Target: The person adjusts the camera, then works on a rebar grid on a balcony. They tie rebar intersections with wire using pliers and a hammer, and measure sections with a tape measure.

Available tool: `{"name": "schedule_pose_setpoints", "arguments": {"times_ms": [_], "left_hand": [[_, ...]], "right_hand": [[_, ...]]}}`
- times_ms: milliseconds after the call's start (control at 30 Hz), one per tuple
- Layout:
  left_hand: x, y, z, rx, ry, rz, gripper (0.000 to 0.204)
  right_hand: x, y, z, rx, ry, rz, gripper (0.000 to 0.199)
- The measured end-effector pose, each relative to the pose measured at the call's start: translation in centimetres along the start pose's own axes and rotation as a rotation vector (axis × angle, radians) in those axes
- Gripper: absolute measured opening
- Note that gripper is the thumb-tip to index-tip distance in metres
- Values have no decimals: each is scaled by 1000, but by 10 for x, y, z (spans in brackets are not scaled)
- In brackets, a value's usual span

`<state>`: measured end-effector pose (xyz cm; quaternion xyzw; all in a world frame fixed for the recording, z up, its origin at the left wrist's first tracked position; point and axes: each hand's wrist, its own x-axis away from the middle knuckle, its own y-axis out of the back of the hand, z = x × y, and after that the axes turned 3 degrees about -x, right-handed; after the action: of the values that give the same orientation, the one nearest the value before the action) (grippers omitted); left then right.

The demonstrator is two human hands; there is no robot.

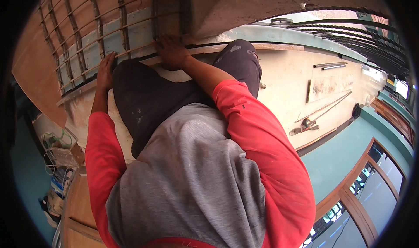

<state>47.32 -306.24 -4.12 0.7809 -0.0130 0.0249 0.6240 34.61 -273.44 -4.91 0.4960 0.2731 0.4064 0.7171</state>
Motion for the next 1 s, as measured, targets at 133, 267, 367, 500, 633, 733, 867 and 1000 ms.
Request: {"name": "schedule_pose_setpoints", "arguments": {"times_ms": [133, 267, 367, 500, 633, 733, 867, 1000], "left_hand": [[4, -10, 6, -15, 34, 17, 71], [-2, -15, 10, -20, 36, 29, 69], [-4, -12, 10, 45, 7, 32, 69], [12, -17, 20, 28, 29, 47, 72], [-11, -28, 15, 37, -6, 69, 74], [-11, -29, 16, 15, -12, 81, 79], [-11, -14, 31, -38, 4, 264, 81], [-30, 53, 22, 115, 184, 434, 81]], "right_hand": [[6, 23, 12, 82, -9, -4, 51], [24, 54, 13, -120, -247, 181, 32], [39, 18, -6, -97, -275, 124, 28], [24, 22, 17, -79, -145, 15, 29], [30, 25, 2, -46, -205, 102, 30], [31, 63, 3, -156, -274, 381, 37], [72, 119, -2, -311, -271, 256, 37], [145, 179, -35, -570, -353, -288, 33]]}}
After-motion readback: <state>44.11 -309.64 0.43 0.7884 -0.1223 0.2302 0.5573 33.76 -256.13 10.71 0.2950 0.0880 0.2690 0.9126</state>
